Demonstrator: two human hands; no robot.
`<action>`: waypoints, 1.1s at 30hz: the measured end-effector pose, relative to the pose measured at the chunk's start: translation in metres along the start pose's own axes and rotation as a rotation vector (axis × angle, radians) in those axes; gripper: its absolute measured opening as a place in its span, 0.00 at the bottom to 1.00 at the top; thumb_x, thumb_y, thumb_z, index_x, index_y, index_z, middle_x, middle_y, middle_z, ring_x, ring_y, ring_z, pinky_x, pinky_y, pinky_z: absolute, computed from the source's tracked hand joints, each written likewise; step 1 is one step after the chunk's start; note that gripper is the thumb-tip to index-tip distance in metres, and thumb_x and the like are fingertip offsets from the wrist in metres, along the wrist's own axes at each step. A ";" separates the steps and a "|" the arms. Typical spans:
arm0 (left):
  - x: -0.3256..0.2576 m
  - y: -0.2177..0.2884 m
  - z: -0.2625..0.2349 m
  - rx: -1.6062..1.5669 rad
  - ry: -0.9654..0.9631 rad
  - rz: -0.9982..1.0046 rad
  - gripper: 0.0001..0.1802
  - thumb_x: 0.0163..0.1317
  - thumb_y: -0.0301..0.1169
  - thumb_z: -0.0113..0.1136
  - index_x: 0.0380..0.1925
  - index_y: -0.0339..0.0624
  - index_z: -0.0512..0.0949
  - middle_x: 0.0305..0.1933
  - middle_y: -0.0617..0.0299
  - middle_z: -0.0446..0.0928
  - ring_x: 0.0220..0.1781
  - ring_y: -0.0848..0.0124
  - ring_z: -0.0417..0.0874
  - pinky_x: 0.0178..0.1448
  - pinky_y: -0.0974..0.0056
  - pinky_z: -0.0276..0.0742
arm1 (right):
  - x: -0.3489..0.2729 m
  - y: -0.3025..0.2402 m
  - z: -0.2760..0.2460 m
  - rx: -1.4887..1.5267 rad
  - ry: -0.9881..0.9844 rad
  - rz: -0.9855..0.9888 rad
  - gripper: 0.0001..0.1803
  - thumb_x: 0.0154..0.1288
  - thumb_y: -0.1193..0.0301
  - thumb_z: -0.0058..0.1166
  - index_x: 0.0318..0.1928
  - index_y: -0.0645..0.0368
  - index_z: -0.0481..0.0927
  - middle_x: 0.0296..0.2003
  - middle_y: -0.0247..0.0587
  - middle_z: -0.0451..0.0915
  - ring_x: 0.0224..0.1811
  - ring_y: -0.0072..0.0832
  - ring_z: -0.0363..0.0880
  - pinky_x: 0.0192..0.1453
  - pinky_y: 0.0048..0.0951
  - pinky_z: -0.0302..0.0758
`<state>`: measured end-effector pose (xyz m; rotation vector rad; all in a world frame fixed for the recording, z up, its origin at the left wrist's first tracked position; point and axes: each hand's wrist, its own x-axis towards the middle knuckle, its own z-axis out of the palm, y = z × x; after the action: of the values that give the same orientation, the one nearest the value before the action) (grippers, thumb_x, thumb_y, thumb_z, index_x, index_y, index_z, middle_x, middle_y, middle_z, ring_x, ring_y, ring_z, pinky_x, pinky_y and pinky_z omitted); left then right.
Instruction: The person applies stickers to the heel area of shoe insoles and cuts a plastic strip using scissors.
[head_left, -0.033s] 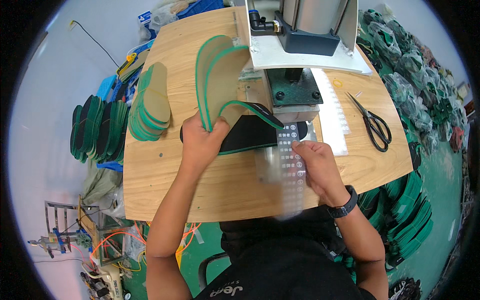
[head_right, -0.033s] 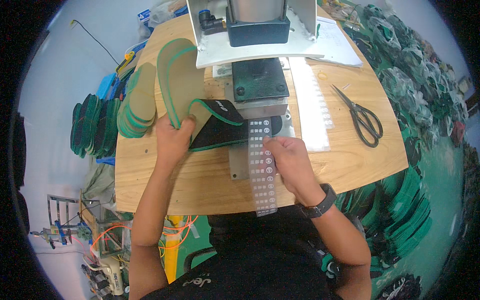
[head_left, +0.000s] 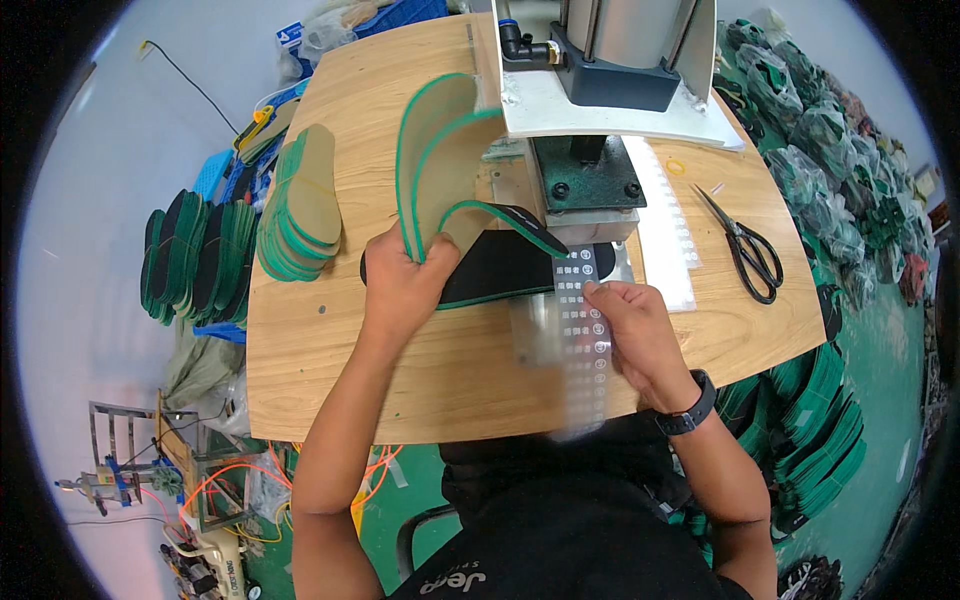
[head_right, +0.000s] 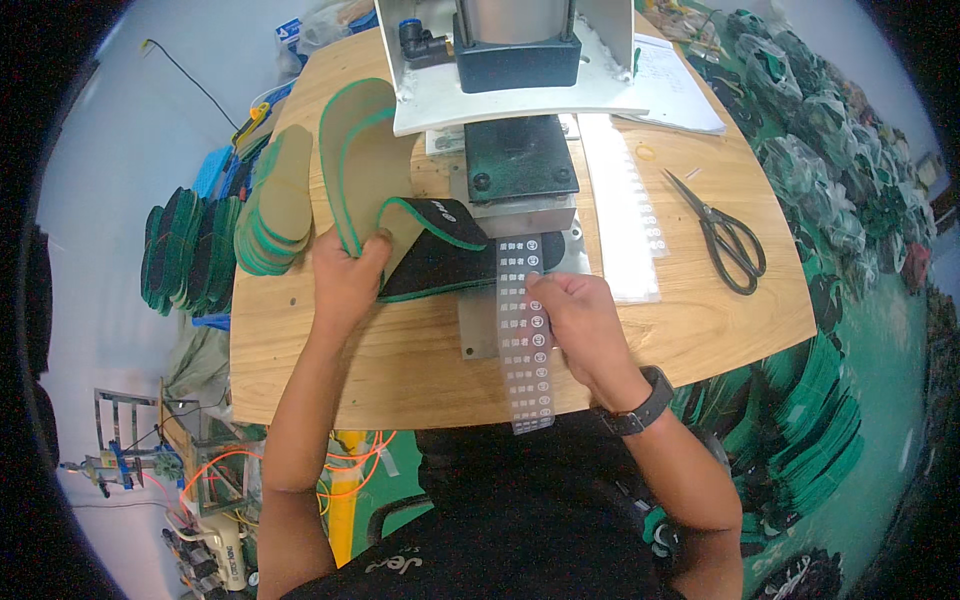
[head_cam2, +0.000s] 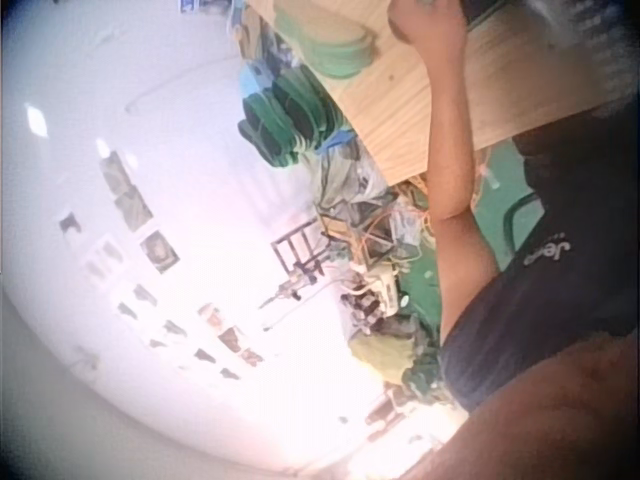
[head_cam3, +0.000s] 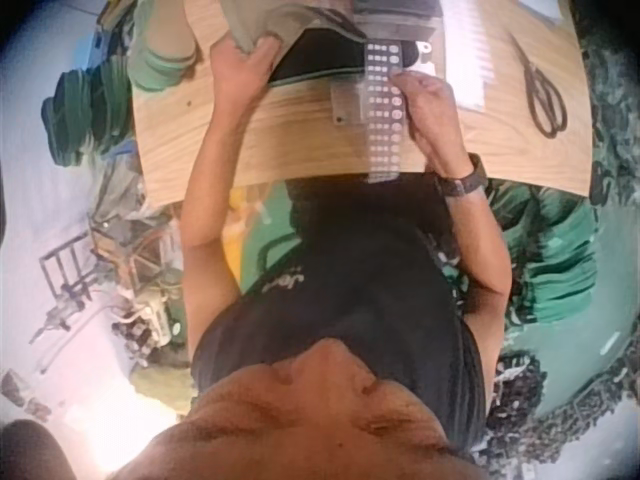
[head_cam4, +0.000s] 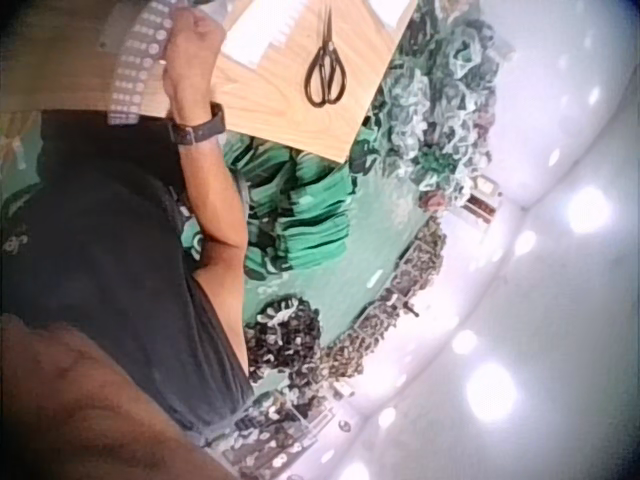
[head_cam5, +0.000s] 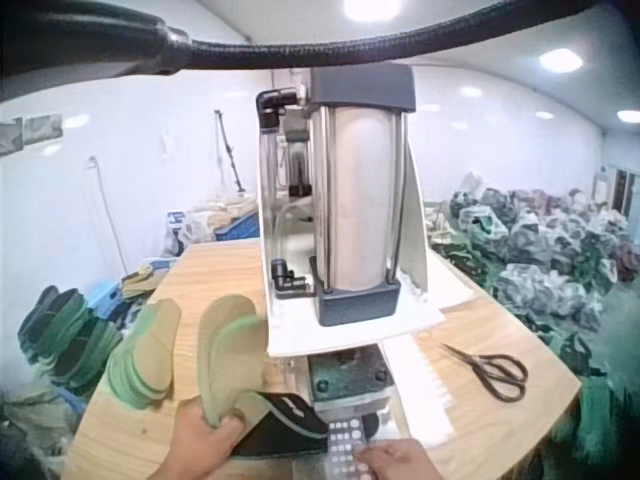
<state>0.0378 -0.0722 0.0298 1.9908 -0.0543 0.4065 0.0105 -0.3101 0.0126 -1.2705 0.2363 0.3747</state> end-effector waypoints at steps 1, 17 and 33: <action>0.000 0.001 0.001 -0.001 0.014 0.025 0.07 0.55 0.28 0.55 0.27 0.33 0.76 0.19 0.70 0.70 0.24 0.81 0.65 0.28 0.71 0.64 | 0.000 0.000 0.002 -0.001 0.000 -0.003 0.12 0.66 0.70 0.52 0.25 0.62 0.77 0.20 0.32 0.76 0.17 0.17 0.72 0.19 0.18 0.63; 0.007 0.003 0.004 0.276 -0.266 0.436 0.26 0.44 0.34 0.68 0.45 0.36 0.75 0.37 0.47 0.78 0.38 0.52 0.79 0.45 0.57 0.74 | 0.002 0.004 0.003 -0.047 0.028 -0.029 0.14 0.68 0.67 0.52 0.25 0.61 0.76 0.18 0.33 0.76 0.15 0.16 0.68 0.17 0.17 0.61; 0.001 0.014 0.000 0.312 -0.296 0.093 0.18 0.49 0.32 0.61 0.41 0.38 0.77 0.33 0.51 0.79 0.35 0.56 0.78 0.42 0.57 0.74 | -0.021 -0.011 -0.029 0.211 0.201 -0.241 0.11 0.68 0.72 0.48 0.30 0.65 0.78 0.25 0.34 0.77 0.25 0.19 0.76 0.32 0.22 0.78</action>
<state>0.0359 -0.0784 0.0421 2.3505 -0.2856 0.1829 -0.0031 -0.3438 0.0215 -1.1130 0.2814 0.0139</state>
